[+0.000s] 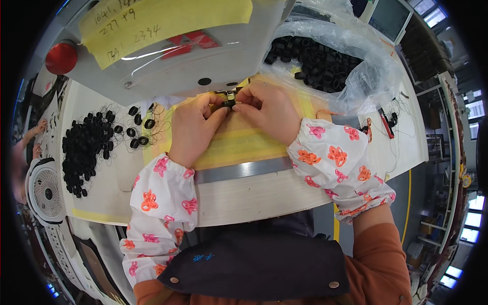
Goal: Using a sewing machine to attach small black components to a yellow substrate.
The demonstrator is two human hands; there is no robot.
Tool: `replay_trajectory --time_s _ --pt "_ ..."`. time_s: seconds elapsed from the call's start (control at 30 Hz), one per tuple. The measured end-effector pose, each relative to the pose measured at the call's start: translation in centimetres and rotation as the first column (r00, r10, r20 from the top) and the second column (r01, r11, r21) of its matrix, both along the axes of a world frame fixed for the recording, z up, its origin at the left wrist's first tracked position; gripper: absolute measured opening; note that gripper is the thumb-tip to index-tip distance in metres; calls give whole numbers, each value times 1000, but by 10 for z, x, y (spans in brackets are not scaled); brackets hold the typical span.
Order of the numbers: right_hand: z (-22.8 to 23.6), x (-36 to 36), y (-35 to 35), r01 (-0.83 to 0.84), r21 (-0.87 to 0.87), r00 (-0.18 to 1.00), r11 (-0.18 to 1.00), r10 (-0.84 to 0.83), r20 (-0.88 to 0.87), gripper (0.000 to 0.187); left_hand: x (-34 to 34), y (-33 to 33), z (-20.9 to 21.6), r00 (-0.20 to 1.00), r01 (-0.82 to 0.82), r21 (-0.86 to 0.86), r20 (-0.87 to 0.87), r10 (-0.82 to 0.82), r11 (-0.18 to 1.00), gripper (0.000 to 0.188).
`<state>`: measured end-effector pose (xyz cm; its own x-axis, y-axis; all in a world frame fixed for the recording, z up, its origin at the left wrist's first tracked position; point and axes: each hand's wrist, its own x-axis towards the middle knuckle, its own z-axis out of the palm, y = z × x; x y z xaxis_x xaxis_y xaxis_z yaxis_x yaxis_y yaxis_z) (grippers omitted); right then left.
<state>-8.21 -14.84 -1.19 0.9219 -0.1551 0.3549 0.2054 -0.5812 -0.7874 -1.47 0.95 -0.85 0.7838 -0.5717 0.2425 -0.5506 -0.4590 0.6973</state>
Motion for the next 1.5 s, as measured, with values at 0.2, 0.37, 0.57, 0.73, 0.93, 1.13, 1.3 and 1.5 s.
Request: replay_trajectory --time_s 0.2,0.37,0.57,0.73,0.93,1.13,1.3,1.5 --pt "-9 7 4 100 -9 993 995 -99 65 7 4 -10 0 996 -47 55 -79 52 997 20" --pt "-6 11 -1 86 -12 996 996 -86 2 9 5 -13 3 964 -86 22 -249 89 996 22" --pt "-7 13 -5 115 -41 993 992 -115 1 9 9 -15 -1 949 -81 -29 -308 68 996 24" --pt "-8 13 0 139 -87 989 986 -134 60 8 11 -10 2 956 -48 -36 -292 35 998 25" --pt "-8 9 2 149 -71 986 986 -142 93 7 14 -8 3 986 -30 210 -152 63 977 27" --pt "-8 11 4 147 -50 986 988 -142 88 7 20 -4 -6 996 17 64 -87 -11 998 29" --pt "-6 10 2 161 -110 986 981 -157 50 7 13 -10 12 984 -39 235 -162 79 971 37" --pt "-3 10 3 160 -244 986 956 -166 -4 8 20 -4 -10 999 37 14 -28 -37 999 36"
